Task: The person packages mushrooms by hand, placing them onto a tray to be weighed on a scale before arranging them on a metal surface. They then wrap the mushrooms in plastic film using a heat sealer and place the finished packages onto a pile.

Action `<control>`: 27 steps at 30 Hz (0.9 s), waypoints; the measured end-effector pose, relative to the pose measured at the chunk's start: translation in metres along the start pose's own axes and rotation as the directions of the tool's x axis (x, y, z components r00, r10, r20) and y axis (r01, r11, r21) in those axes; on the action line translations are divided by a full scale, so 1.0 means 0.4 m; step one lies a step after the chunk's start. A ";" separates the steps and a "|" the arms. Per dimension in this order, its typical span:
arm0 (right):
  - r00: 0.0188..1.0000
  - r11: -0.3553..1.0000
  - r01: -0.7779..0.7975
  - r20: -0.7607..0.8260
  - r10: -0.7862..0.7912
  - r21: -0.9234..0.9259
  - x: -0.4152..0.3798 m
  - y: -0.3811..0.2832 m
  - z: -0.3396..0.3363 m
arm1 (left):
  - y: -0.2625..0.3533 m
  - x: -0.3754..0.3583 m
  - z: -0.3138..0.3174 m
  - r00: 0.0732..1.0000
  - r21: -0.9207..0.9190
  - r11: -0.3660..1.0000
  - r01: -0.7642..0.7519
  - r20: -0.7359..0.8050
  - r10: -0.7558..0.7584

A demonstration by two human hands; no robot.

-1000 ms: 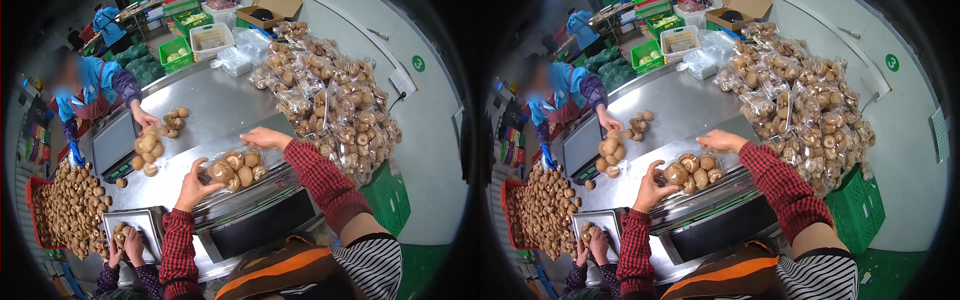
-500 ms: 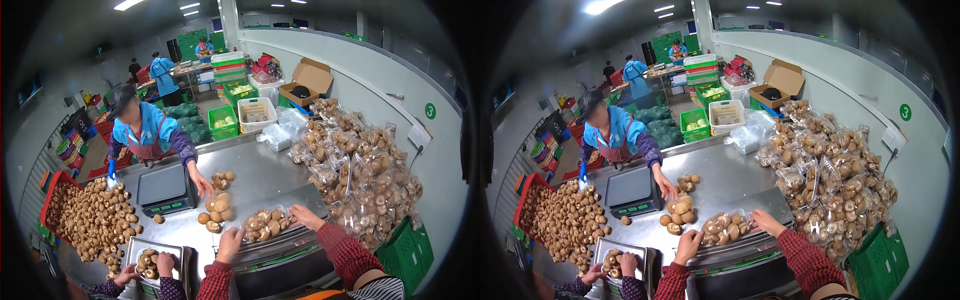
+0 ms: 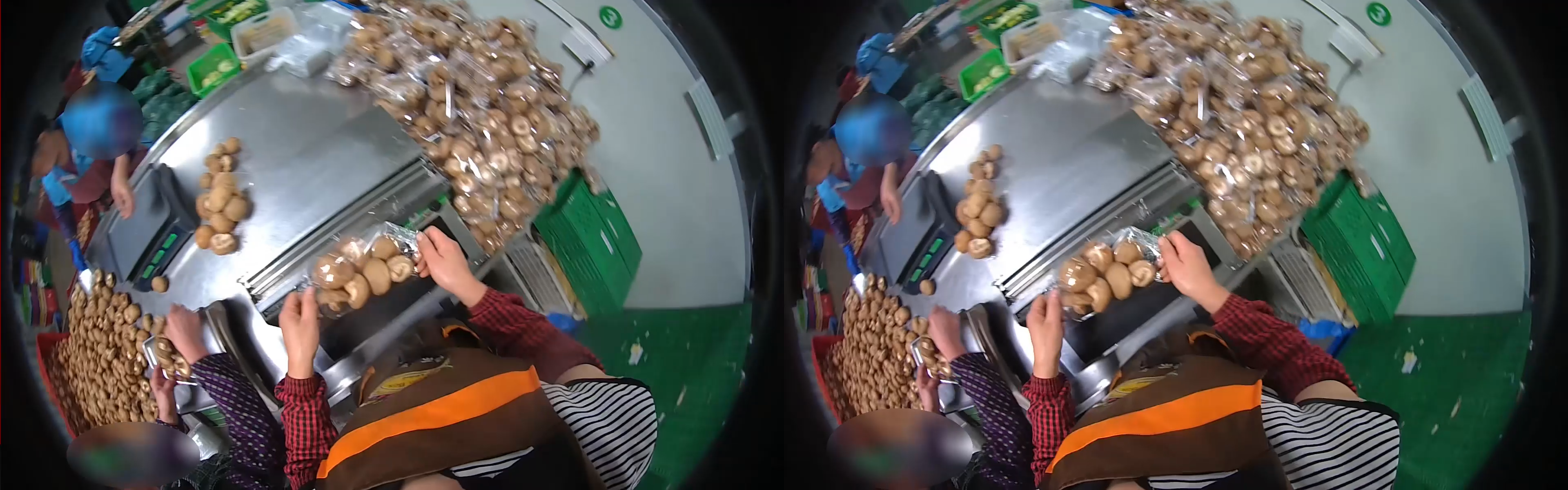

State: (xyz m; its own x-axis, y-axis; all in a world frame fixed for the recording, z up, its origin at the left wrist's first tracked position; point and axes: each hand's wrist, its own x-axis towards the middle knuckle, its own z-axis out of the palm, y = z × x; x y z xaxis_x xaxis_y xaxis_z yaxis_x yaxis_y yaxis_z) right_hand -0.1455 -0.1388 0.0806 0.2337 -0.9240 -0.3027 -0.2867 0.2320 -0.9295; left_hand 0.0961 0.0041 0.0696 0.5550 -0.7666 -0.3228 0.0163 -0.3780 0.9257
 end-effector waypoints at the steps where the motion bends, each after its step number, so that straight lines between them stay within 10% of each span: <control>1: 0.999 1.000 0.020 -0.035 -0.020 -0.019 -0.027 0.011 0.004 | -0.030 -0.001 0.010 0.999 -0.057 0.997 -0.045 -0.026 0.044; 4: 0.982 0.977 0.120 -0.126 -0.144 -0.178 -0.080 0.113 -0.030 | -0.075 -0.030 0.043 0.997 -0.178 0.981 -0.074 -0.051 0.066; 8: 0.904 0.918 0.032 -0.380 -0.196 -0.396 -0.118 0.266 -0.160 | -0.123 -0.016 0.069 0.969 0.397 0.888 -0.231 0.010 0.247; 10: 0.843 0.916 0.005 -0.492 -0.220 -0.401 -0.098 0.391 -0.139 | -0.150 0.030 0.143 0.767 0.767 0.463 -0.444 0.059 0.638; 12: 0.786 0.933 -0.156 -0.613 -0.081 -0.324 -0.065 0.494 -0.067 | -0.133 0.066 0.214 0.699 0.709 0.441 -0.550 0.102 0.707; 13: 0.811 0.981 0.033 -0.579 0.087 0.193 -0.047 0.604 -0.020 | -0.129 0.064 0.247 0.715 0.674 0.455 -0.582 0.158 0.681; 14: 0.861 0.728 0.193 -0.469 0.195 0.658 -0.042 0.674 0.012 | -0.122 0.061 0.273 0.722 0.637 0.468 -0.613 0.209 0.660; 16: 0.944 0.941 0.316 0.064 -0.324 0.119 -0.163 0.523 -0.046 | -0.106 0.035 0.282 0.823 0.468 0.677 -0.568 0.307 0.478; 17: 0.936 0.954 0.263 0.200 -0.289 0.146 -0.199 0.478 -0.054 | -0.107 0.003 0.291 0.908 -0.044 0.982 -0.181 0.375 0.184; 19: 0.904 0.838 -0.245 0.428 0.016 0.488 -0.262 0.359 -0.055 | -0.056 -0.094 0.283 0.924 -0.356 0.931 0.086 0.378 0.059; 22: 0.759 0.632 -0.555 0.640 0.119 0.541 -0.342 0.174 -0.035 | 0.008 -0.161 0.214 0.739 -0.604 0.797 0.010 0.542 0.401; 23: 0.751 0.647 -0.553 0.651 0.114 0.525 -0.356 0.124 -0.035 | 0.052 -0.165 0.205 0.632 -0.612 0.779 -0.136 0.552 0.544; 24: 0.761 0.735 -0.492 0.640 0.103 0.467 -0.349 0.091 -0.032 | 0.088 -0.188 0.202 0.592 -0.636 0.766 0.094 0.654 0.471; 26: 0.274 0.952 0.030 0.918 0.285 -0.304 -0.201 0.058 -0.078 | 0.091 -0.217 0.156 0.116 -0.103 0.447 0.889 0.993 -0.003; 27: 0.519 0.829 -0.514 0.849 0.097 0.220 -0.244 0.101 -0.125 | 0.021 -0.206 0.159 -0.019 0.031 0.246 0.969 0.999 -0.051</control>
State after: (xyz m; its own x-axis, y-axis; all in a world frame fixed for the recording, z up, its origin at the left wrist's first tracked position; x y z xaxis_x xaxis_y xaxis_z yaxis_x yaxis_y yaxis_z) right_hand -0.2265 -0.0544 0.0830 0.8825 -0.1994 -0.4259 -0.1530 0.7346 -0.6611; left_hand -0.0026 0.0311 0.0914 -0.8416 -0.4848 -0.2381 0.5162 -0.8517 -0.0907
